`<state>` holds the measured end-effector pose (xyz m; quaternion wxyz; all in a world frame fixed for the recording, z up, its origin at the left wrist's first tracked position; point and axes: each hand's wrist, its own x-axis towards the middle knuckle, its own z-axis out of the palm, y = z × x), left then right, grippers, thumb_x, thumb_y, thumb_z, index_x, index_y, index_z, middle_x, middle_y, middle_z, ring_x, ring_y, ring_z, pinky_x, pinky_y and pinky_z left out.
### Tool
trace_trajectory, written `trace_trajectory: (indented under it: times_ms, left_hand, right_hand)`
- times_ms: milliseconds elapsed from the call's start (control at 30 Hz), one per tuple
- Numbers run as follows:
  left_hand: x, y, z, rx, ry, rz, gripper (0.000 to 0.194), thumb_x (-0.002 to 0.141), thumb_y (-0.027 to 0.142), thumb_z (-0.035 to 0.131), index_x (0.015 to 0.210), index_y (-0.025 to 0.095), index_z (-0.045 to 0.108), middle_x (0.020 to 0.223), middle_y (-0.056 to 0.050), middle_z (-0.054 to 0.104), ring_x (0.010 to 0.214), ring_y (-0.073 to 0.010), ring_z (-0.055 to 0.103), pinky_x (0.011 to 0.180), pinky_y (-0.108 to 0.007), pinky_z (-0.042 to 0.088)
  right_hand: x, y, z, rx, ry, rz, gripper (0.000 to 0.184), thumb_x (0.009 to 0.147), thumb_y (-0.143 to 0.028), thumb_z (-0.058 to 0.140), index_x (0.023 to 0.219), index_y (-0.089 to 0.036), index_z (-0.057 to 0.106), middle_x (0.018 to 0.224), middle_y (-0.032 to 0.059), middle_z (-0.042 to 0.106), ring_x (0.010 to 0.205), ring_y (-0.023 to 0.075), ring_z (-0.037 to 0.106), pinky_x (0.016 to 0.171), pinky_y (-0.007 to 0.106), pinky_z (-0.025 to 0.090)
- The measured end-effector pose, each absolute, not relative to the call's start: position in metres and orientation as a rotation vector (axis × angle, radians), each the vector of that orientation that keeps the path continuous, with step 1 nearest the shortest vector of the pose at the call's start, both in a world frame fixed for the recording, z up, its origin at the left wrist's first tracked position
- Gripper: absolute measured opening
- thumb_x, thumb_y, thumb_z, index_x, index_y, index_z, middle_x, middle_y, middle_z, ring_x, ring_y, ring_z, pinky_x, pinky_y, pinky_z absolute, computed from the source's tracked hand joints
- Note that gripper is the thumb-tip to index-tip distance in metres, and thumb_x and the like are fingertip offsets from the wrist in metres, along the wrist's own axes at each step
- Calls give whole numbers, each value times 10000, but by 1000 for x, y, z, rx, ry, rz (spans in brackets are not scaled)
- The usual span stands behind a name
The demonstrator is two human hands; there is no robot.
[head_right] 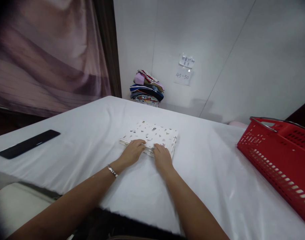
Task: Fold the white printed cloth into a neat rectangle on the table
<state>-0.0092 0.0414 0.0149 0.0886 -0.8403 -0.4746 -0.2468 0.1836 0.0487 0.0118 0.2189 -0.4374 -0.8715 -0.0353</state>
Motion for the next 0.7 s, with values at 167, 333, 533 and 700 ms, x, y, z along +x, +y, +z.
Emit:
trace_trajectory:
  times_ms: [167,333,533,700]
  left_hand:
    - [-9,42,16,-2540,-1433,-722,183,857,84,431,870,169,593,1046,-55,595,984,-183,520,874,-336,400]
    - [-9,40,19,-2582,-1451,-730,159,881,134,419,894,180,571,976,-47,613,929,-173,543,851,-336,399]
    - [-9,39,22,-2578,-1463,-724,157,887,138,401,878,162,556,891,-49,622,888,-176,554,826,-332,397]
    - [-10,43,15,-2585,-1499,-734,158,896,173,402,869,171,558,828,-35,618,827,-171,560,827,-331,393]
  right_hand:
    - [185,51,7,-1109,-2392,-133,208,876,-112,422,857,-183,616,1222,83,548,1043,216,490,865,366,403]
    - [187,51,4,-1065,-2396,-129,214,884,-121,423,895,-183,627,1187,85,574,1040,211,504,858,353,409]
    - [188,45,8,-1062,-2390,-108,320,886,-111,402,1157,-183,558,1097,93,616,970,206,536,822,338,418]
    - [189,47,4,-1077,-2390,-86,289,889,-132,426,1116,-202,590,1051,81,621,952,205,527,812,328,404]
